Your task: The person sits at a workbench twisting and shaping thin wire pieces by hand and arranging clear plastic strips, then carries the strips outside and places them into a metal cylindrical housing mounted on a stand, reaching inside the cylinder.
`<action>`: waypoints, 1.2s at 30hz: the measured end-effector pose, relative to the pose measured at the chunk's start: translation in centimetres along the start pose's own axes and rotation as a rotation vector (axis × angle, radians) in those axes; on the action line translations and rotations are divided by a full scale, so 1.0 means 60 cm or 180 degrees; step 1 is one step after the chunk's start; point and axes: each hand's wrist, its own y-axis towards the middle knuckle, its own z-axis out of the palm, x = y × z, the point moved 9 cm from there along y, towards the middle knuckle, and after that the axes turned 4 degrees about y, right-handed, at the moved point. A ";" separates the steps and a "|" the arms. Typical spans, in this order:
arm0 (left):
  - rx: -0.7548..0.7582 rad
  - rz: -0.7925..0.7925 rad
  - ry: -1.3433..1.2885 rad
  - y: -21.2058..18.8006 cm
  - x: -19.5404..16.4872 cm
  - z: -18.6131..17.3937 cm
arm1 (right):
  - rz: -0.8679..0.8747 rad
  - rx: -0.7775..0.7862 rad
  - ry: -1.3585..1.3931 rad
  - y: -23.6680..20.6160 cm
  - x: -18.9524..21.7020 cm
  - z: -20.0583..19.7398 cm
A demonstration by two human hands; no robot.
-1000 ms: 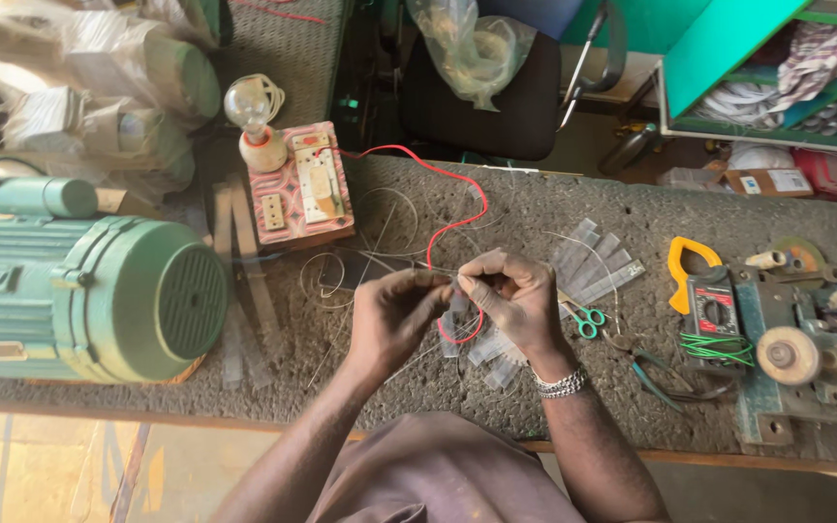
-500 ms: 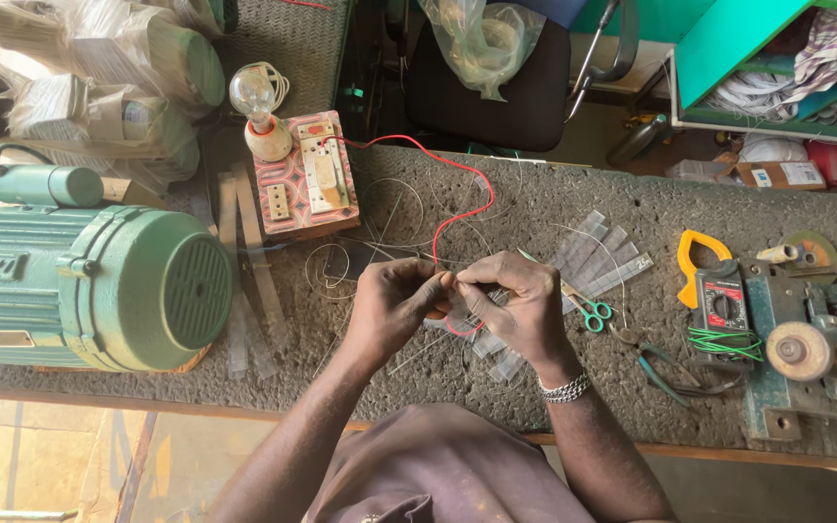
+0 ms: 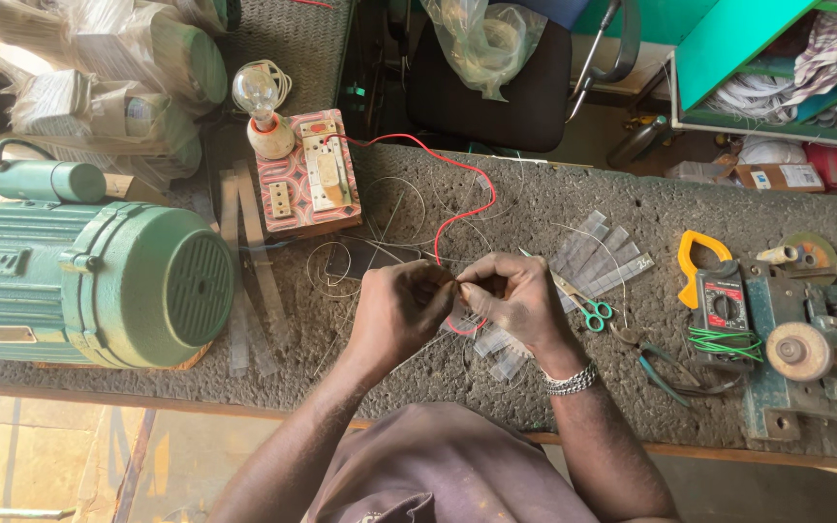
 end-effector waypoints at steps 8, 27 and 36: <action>0.0040 -0.0191 -0.0064 0.001 0.010 0.012 | -0.0121 0.0029 0.0179 -0.003 -0.036 -0.023; -0.0701 0.0488 -0.0486 -0.005 -0.031 -0.005 | -0.1800 -0.0877 -0.2206 -0.043 0.132 0.038; -0.0246 0.0646 -0.0296 0.005 -0.032 0.001 | -0.1018 -0.0610 -0.1513 -0.014 0.088 -0.006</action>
